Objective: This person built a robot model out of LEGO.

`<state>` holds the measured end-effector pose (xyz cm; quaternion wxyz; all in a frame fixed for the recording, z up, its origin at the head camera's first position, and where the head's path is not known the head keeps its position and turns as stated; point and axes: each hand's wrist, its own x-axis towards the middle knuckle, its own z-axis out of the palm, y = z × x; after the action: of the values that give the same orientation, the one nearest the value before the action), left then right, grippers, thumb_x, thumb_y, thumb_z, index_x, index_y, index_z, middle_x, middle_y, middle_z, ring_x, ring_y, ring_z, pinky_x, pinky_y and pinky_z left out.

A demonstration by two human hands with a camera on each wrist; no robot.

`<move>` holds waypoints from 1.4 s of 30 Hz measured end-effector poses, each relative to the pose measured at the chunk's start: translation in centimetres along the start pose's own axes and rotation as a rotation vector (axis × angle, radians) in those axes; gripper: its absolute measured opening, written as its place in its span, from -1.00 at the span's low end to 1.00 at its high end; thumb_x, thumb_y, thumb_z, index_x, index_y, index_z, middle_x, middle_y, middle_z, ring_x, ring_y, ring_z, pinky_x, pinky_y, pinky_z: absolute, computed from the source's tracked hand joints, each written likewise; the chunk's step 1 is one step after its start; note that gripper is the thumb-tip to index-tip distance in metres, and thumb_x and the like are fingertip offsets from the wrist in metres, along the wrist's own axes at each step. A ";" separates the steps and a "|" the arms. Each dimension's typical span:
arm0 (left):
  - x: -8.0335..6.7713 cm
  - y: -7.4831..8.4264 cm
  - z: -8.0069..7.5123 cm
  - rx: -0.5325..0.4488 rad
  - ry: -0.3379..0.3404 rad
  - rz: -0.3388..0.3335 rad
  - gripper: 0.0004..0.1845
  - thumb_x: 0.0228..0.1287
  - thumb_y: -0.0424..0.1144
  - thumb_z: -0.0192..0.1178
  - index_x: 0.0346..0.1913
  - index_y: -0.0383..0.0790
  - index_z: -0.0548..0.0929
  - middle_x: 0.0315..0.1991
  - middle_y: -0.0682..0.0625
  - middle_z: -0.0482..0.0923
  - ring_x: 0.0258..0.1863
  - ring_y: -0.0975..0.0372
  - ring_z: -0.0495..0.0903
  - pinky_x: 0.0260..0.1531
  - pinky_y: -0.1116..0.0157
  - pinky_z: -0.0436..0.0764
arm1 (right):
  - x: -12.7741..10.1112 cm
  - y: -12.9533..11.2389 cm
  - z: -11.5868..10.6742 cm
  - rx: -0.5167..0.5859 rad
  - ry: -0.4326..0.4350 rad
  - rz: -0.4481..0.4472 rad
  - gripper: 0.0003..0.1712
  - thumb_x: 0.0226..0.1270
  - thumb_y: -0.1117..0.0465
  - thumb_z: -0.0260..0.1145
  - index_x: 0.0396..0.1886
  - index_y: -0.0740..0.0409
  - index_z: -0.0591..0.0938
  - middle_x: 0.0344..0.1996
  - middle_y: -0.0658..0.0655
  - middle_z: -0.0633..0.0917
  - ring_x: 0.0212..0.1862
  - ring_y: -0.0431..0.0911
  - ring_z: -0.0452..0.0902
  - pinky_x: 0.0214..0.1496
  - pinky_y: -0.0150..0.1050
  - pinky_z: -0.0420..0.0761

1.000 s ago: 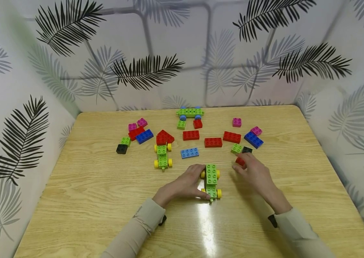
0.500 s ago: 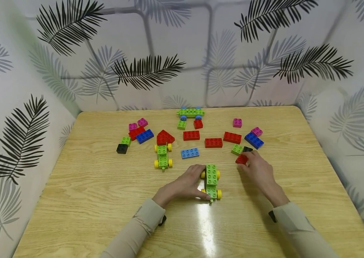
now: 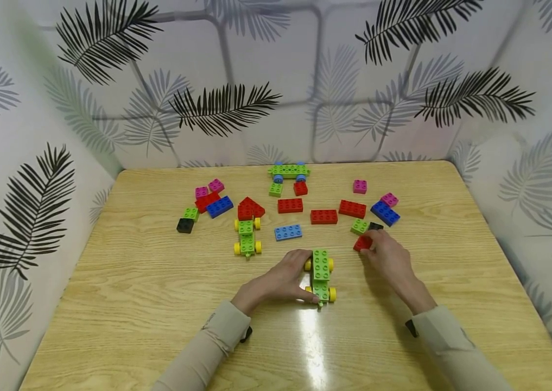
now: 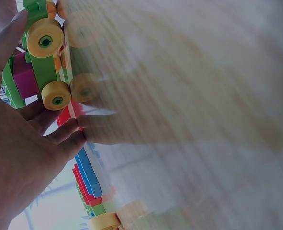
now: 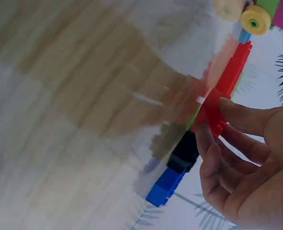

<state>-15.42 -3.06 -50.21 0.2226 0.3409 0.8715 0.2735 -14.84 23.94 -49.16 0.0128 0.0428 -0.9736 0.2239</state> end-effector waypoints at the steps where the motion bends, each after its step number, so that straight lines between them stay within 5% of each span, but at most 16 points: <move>1: 0.0 0.0 0.0 -0.001 0.000 0.001 0.12 0.01 0.20 0.40 0.48 -0.25 0.03 0.44 -0.12 0.09 0.45 0.10 0.02 0.38 0.19 0.14 | -0.1 -0.2 0.0 0.008 0.010 -0.014 -0.58 0.22 0.29 0.41 0.06 0.31 0.58 -0.19 0.25 0.60 -0.35 0.00 0.53 -0.40 -0.12 0.58; 10: 0.0 0.0 0.0 0.002 0.006 0.003 0.12 0.01 0.19 0.41 0.49 -0.25 0.03 0.44 -0.13 0.09 0.45 0.08 0.03 0.38 0.18 0.14 | -1.3 -3.3 -1.1 0.173 0.084 -0.259 -0.59 0.18 0.28 0.43 0.05 0.20 0.62 -0.14 0.13 0.64 -0.30 -0.07 0.58 -0.39 -0.22 0.55; 16: 0.0 -0.1 0.0 -0.014 0.007 0.005 0.12 0.01 0.21 0.40 0.48 -0.23 0.03 0.44 -0.12 0.09 0.45 0.10 0.03 0.36 0.16 0.18 | -1.5 -5.6 -1.6 0.275 0.015 -0.392 -0.59 0.14 0.29 0.46 0.02 0.09 0.66 -0.10 0.02 0.65 -0.30 -0.18 0.54 -0.38 -0.31 0.53; 42: 0.2 -0.2 0.0 -0.015 0.013 0.041 0.07 0.02 0.18 0.41 0.47 -0.15 0.06 0.41 -0.06 0.14 0.44 0.12 0.05 0.37 0.19 0.15 | -0.8 -7.4 -1.1 0.122 -0.034 -0.416 -0.63 0.07 0.32 0.50 -0.06 0.13 0.71 -0.22 0.02 0.68 -0.39 -0.22 0.52 -0.36 -0.35 0.54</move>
<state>-15.66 -3.06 -50.35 0.2137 0.3554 0.8636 0.2867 -13.34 17.86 -44.93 0.0395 0.2475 -0.9284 0.2744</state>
